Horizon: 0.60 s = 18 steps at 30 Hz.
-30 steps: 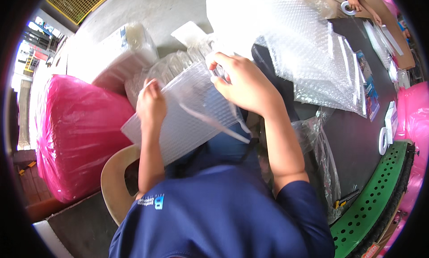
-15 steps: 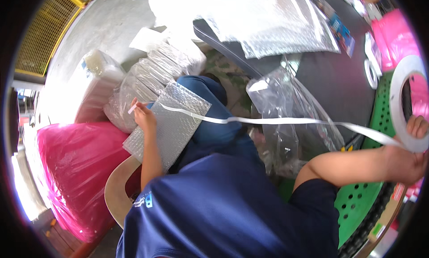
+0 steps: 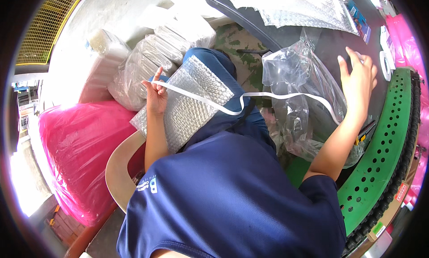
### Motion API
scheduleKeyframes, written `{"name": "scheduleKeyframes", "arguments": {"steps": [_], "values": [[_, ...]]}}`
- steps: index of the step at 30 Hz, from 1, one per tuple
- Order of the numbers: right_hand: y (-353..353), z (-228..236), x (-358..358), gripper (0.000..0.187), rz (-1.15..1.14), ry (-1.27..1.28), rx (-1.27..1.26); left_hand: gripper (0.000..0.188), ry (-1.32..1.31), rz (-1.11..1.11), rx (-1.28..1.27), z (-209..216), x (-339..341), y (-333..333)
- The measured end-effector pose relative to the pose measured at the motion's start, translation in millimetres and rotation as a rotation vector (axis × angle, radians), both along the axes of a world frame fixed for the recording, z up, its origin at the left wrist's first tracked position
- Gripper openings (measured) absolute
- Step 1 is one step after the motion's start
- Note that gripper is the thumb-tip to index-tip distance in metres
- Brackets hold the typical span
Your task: The person sits on a chair and wraps sheets of bubble wrap with white tape. They pull tape from a roll, apply it to the bubble wrap, and fold the material over to secure it. The person handles multiple sheets of bubble wrap and stacks them on their lap.
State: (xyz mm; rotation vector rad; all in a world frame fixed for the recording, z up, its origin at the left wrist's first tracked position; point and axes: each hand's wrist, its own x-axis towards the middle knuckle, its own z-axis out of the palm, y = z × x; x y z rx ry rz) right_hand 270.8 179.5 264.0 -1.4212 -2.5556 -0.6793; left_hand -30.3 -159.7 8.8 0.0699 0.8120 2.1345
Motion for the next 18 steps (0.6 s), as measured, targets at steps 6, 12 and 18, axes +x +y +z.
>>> {"name": "scheduleKeyframes", "arguments": {"steps": [6,12,18], "values": [[-123,-34,-111,0.029,1.147,0.621,-1.087,0.117,0.094,-0.33,0.306,25,6,-1],[-169,-100,-167,0.03,0.921,0.417,-1.732,0.136,0.127,-0.652,0.163,67,19,20],[-142,-107,-167,0.024,0.914,0.14,-1.639,0.136,0.191,-0.708,0.037,70,21,22]]}}
